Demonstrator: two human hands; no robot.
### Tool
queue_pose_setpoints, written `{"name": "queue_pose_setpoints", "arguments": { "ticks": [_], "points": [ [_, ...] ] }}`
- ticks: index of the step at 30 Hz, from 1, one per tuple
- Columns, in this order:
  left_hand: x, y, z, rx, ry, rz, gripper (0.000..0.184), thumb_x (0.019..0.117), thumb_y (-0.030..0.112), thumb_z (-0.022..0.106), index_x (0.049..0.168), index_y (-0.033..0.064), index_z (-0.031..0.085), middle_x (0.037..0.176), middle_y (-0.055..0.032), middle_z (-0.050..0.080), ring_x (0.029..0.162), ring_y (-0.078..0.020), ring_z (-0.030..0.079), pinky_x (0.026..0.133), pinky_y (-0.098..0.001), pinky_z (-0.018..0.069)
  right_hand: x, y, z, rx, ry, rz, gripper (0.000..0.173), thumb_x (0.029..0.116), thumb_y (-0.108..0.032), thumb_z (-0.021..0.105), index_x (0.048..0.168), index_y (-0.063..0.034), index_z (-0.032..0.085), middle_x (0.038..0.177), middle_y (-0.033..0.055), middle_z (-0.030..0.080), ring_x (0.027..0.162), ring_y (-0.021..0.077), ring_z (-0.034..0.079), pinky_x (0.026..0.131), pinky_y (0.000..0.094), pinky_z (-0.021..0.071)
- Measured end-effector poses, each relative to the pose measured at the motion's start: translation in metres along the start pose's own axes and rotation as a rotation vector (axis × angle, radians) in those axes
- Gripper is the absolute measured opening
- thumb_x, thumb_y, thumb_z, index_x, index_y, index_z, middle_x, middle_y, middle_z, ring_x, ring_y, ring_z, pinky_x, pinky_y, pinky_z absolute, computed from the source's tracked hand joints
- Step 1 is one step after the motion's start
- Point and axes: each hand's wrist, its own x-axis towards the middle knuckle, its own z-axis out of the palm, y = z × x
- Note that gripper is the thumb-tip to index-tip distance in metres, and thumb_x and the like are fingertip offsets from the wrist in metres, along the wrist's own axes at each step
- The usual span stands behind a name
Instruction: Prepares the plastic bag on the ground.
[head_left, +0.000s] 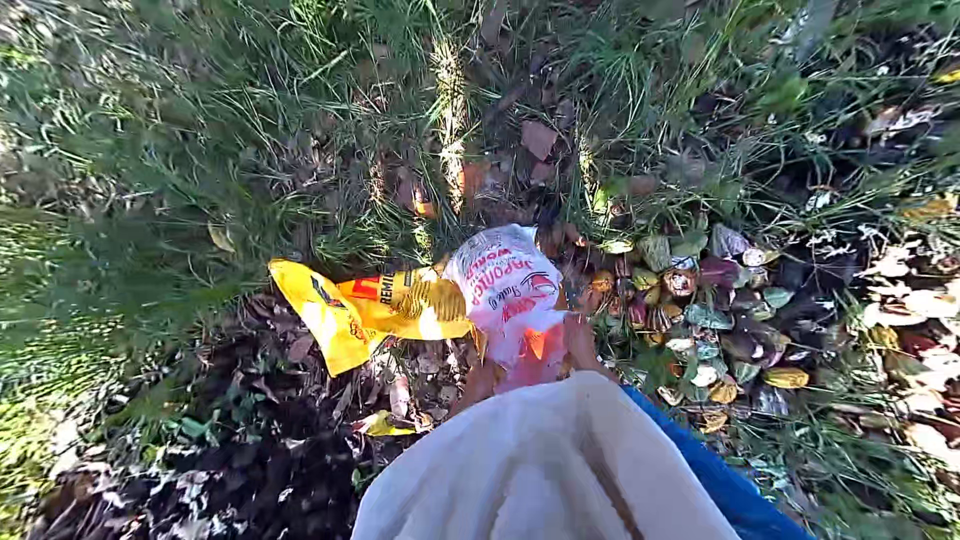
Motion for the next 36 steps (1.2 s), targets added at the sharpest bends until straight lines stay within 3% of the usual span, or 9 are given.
{"name": "queue_pose_setpoints", "arguments": {
  "ticks": [6,16,20,23,26,28,31,34,36],
  "points": [
    [0.028,-0.024,0.016,-0.314,0.034,-0.006,0.055,0.1141,0.035,0.032,0.145,-0.0075,0.047,0.137,-0.0334,0.055,0.129,-0.0418,0.055,0.109,-0.0565,0.0434,0.002,0.034,0.015,0.12,0.06,0.032,0.053,0.1131,-0.03,0.033,0.122,0.0139,0.062,0.119,0.032,0.064,0.115,0.0387,0.062,0.102,0.0514,0.0467],
    [0.01,-0.028,0.057,-0.265,0.161,-0.027,0.055,0.1122,0.039,0.039,0.14,-0.0067,0.055,0.133,-0.0329,0.059,0.127,-0.0429,0.056,0.109,-0.0586,0.0426,0.01,0.073,-0.019,0.227,0.045,-0.027,0.043,0.1078,-0.028,0.052,0.122,0.0114,0.063,0.119,0.0304,0.065,0.115,0.0375,0.063,0.103,0.051,0.0477],
    [-0.058,-0.012,0.034,-0.256,0.342,0.047,0.05,0.1116,0.034,0.042,0.127,-0.0106,0.059,0.111,-0.0298,0.064,0.101,-0.0377,0.064,0.092,-0.0552,0.0506,-0.019,0.051,-0.056,0.425,-0.029,-0.188,0.038,0.1057,-0.026,0.056,0.119,0.0088,0.062,0.106,0.0257,0.066,0.097,0.0328,0.065,0.088,0.0509,0.0542],
    [-0.108,-0.008,0.019,-0.263,0.405,0.153,0.043,0.111,0.032,0.044,0.119,-0.006,0.061,0.093,-0.0155,0.064,0.08,-0.022,0.062,0.076,-0.0425,0.0545,-0.065,0.018,-0.08,0.406,-0.106,-0.263,0.04,0.1062,-0.032,0.054,0.112,0.0063,0.064,0.096,0.0223,0.063,0.086,0.0304,0.061,0.079,0.0511,0.0522],
    [-0.137,0.024,0.024,-0.263,0.32,0.217,0.042,0.1093,0.029,0.046,0.126,-0.0067,0.059,0.098,-0.0186,0.064,0.084,-0.0244,0.062,0.078,-0.0459,0.0536,-0.073,-0.005,-0.12,0.365,-0.106,-0.295,0.036,0.1055,-0.028,0.057,0.112,0.0061,0.065,0.088,0.0171,0.062,0.075,0.0243,0.057,0.075,0.0444,0.0504],
    [-0.145,0.043,0.032,-0.294,0.243,0.227,0.04,0.11,0.03,0.045,0.125,-0.0041,0.06,0.095,-0.0142,0.064,0.08,-0.0189,0.063,0.074,-0.0403,0.055,-0.072,-0.003,-0.137,0.35,-0.125,-0.296,0.042,0.1067,-0.034,0.054,0.123,0.003,0.063,0.093,0.0202,0.063,0.078,0.0284,0.06,0.075,0.0489,0.052],
    [-0.115,0.051,0.045,-0.263,0.156,0.178,0.039,0.1108,0.028,0.044,0.125,-0.0047,0.06,0.1,-0.0173,0.065,0.085,-0.0224,0.064,0.078,-0.0425,0.0556,-0.046,0.009,-0.129,0.35,-0.044,-0.281,0.042,0.1057,-0.04,0.052,0.118,-0.0015,0.064,0.093,0.0192,0.064,0.08,0.0302,0.062,0.071,0.0516,0.0522],
    [-0.1,0.053,0.077,0.047,-0.007,0.111,0.044,0.111,0.026,0.046,0.138,-0.0069,0.054,0.129,-0.0301,0.062,0.12,-0.0393,0.062,0.105,-0.0545,0.0475,-0.022,0.046,-0.121,0.308,0.039,-0.17,0.04,0.1036,-0.027,0.057,0.123,0.0064,0.064,0.113,0.0271,0.067,0.106,0.0369,0.065,0.095,0.0547,0.0509],
    [-0.086,0.082,0.087,0.188,-0.078,0.151,0.045,0.1107,0.026,0.047,0.142,-0.0061,0.053,0.137,-0.03,0.059,0.13,-0.0398,0.057,0.112,-0.0528,0.0419,-0.015,0.052,-0.128,0.288,0.109,-0.118,0.038,0.1036,-0.025,0.058,0.119,0.008,0.066,0.113,0.0266,0.067,0.108,0.0356,0.064,0.097,0.0532,0.0487]
  ]
}}
